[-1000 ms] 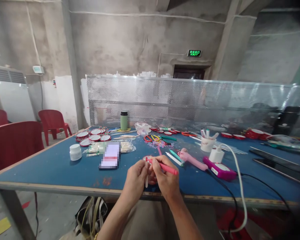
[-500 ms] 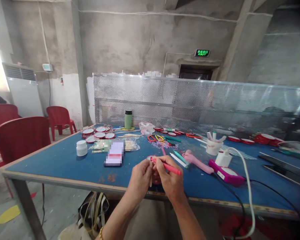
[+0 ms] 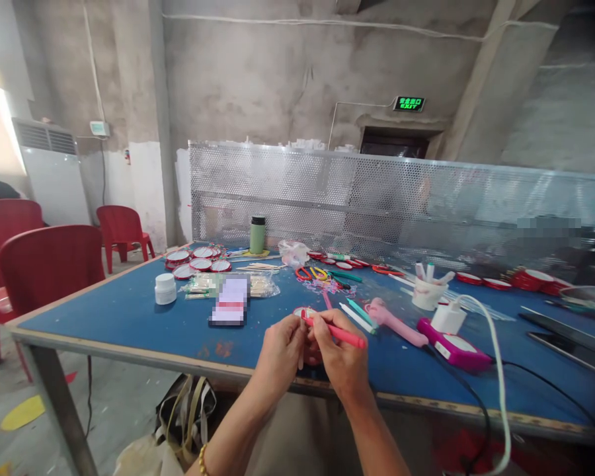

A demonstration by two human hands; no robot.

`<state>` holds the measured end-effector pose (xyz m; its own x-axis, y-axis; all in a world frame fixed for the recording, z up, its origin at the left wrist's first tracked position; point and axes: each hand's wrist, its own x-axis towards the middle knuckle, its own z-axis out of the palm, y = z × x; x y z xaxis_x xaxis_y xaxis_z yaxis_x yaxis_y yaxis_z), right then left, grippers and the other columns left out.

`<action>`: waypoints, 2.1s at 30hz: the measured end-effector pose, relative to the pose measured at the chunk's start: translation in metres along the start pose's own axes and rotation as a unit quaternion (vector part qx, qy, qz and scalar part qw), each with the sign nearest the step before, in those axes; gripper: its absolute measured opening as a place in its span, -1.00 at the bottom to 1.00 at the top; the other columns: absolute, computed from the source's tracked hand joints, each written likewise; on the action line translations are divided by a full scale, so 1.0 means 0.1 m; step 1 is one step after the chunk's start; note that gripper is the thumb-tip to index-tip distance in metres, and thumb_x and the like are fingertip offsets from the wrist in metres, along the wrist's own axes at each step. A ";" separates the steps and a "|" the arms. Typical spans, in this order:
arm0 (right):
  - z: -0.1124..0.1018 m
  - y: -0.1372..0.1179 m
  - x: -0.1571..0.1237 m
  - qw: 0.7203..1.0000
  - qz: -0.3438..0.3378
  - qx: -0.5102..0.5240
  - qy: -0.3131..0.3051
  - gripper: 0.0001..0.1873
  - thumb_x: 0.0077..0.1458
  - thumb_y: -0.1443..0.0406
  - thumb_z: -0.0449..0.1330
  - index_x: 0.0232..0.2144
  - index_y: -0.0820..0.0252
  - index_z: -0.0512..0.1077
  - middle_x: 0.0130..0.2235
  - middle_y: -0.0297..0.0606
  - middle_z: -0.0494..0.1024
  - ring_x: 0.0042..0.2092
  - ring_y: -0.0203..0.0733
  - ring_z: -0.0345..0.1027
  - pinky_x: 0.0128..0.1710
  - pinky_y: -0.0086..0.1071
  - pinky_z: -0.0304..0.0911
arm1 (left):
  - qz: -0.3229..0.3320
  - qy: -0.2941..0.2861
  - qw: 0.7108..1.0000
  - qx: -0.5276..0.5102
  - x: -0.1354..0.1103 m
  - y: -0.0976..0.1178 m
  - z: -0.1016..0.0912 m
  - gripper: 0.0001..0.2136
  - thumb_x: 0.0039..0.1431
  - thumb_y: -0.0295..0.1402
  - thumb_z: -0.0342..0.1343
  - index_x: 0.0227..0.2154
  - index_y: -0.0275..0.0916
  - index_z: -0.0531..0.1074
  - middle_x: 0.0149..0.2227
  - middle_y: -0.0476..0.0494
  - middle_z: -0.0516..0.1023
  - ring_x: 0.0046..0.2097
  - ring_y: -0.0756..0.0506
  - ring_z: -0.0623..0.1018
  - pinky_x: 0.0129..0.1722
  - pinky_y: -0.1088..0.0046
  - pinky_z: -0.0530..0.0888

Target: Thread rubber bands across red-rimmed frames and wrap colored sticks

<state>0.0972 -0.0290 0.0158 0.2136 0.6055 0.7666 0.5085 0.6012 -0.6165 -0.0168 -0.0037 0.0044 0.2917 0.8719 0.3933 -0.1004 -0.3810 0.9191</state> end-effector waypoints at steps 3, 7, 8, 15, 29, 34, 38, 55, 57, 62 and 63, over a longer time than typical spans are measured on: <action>0.00 0.02 -0.02 1.000 0.008 0.013 0.020 -0.78 0.22 0.21 0.16 -0.44 0.16 0.45 -0.46 -0.32 0.57 -0.45 -0.24 0.46 -0.48 -0.46 0.36 | -0.009 -0.002 1.000 -0.006 -0.01 0.06 0.00 -0.64 0.19 -0.03 -0.02 -0.53 -0.21 0.28 -0.66 0.07 0.29 -0.62 0.02 0.37 -0.58 0.53 0.40; -0.01 0.02 -0.03 1.000 -0.005 -0.005 0.022 -0.79 0.22 0.22 0.15 -0.44 0.16 0.45 -0.47 -0.33 0.57 -0.43 -0.23 0.46 -0.43 -0.44 0.36 | -0.008 0.003 1.000 -0.004 -0.02 0.09 -0.01 -0.65 0.17 -0.05 0.00 -0.55 -0.21 0.27 -0.66 0.07 0.29 -0.63 0.04 0.35 -0.59 0.56 0.37; -0.01 0.02 -0.03 1.000 -0.012 -0.015 0.019 -0.78 0.22 0.23 0.15 -0.44 0.16 0.45 -0.47 -0.33 0.56 -0.44 -0.24 0.45 -0.42 -0.44 0.35 | -0.006 0.004 1.000 -0.003 -0.02 0.09 -0.01 -0.65 0.17 -0.05 0.00 -0.55 -0.21 0.26 -0.66 0.07 0.29 -0.63 0.04 0.34 -0.59 0.56 0.37; -0.01 -0.01 -0.02 0.998 -0.047 -0.043 0.011 -0.77 0.24 0.26 0.13 -0.46 0.17 0.45 -0.49 -0.35 0.54 -0.47 -0.26 0.41 -0.41 -0.45 0.32 | 0.009 0.001 1.000 0.001 0.00 0.01 -0.01 -0.65 0.23 -0.07 -0.03 -0.52 -0.22 0.29 -0.62 0.06 0.31 -0.61 0.03 0.33 -0.58 0.54 0.34; -0.01 0.00 -0.02 0.997 -0.041 -0.062 0.014 -0.76 0.24 0.25 0.12 -0.47 0.15 0.43 -0.52 -0.36 0.51 -0.49 -0.25 0.37 -0.44 -0.43 0.28 | 0.004 0.002 1.000 0.008 0.00 -0.04 -0.01 -0.65 0.25 -0.06 -0.03 -0.51 -0.22 0.30 -0.63 0.07 0.29 -0.60 0.02 0.31 -0.58 0.53 0.29; -0.01 0.00 -0.02 0.997 -0.038 -0.061 0.017 -0.75 0.24 0.24 0.13 -0.48 0.15 0.43 -0.53 -0.36 0.50 -0.49 -0.25 0.35 -0.45 -0.43 0.28 | -0.001 0.002 1.000 0.002 -0.01 -0.01 0.00 -0.66 0.22 -0.06 -0.02 -0.51 -0.21 0.28 -0.63 0.08 0.27 -0.61 0.03 0.30 -0.59 0.53 0.33; -0.01 0.02 -0.04 0.999 -0.022 -0.035 0.020 -0.75 0.25 0.23 0.13 -0.47 0.15 0.42 -0.54 -0.38 0.48 -0.50 -0.27 0.34 -0.45 -0.44 0.29 | -0.011 -0.001 1.000 -0.019 -0.01 0.01 0.00 -0.67 0.20 -0.06 -0.01 -0.51 -0.20 0.26 -0.63 0.09 0.27 -0.62 0.03 0.31 -0.58 0.52 0.37; -0.01 0.00 -0.02 0.998 -0.033 -0.057 0.009 -0.75 0.24 0.23 0.13 -0.48 0.14 0.43 -0.52 -0.35 0.52 -0.48 -0.24 0.38 -0.47 -0.43 0.29 | -0.003 0.006 1.000 0.000 -0.01 0.01 0.00 -0.65 0.22 -0.05 -0.02 -0.53 -0.20 0.28 -0.65 0.07 0.30 -0.62 0.03 0.33 -0.58 0.54 0.36; -0.01 0.00 -0.02 0.998 -0.031 -0.059 0.010 -0.75 0.24 0.23 0.13 -0.48 0.14 0.43 -0.52 -0.35 0.51 -0.49 -0.24 0.37 -0.47 -0.44 0.29 | -0.002 0.007 1.000 -0.005 -0.01 -0.02 0.00 -0.65 0.22 -0.05 -0.01 -0.53 -0.20 0.29 -0.64 0.08 0.29 -0.62 0.03 0.33 -0.57 0.54 0.37; -0.01 0.01 -0.03 0.999 -0.019 -0.043 0.025 -0.73 0.24 0.22 0.13 -0.49 0.15 0.42 -0.54 -0.36 0.50 -0.51 -0.26 0.35 -0.49 -0.45 0.29 | -0.008 0.006 1.000 -0.024 0.00 -0.07 0.01 -0.66 0.21 -0.04 0.01 -0.49 -0.20 0.30 -0.59 0.06 0.32 -0.60 0.02 0.35 -0.59 0.52 0.38; -0.01 0.01 -0.03 0.999 -0.015 -0.039 0.027 -0.73 0.24 0.21 0.13 -0.49 0.15 0.41 -0.54 -0.36 0.50 -0.51 -0.26 0.35 -0.49 -0.45 0.29 | -0.010 0.005 1.000 -0.026 0.00 -0.07 0.01 -0.66 0.21 -0.04 0.00 -0.48 -0.20 0.30 -0.59 0.06 0.32 -0.60 0.01 0.35 -0.59 0.51 0.38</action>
<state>0.0978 -0.0309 0.0131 0.2417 0.5571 0.7945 0.5790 0.5743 -0.5788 -0.0156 -0.0015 -0.0021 0.2854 0.8818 0.3756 -0.1439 -0.3480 0.9264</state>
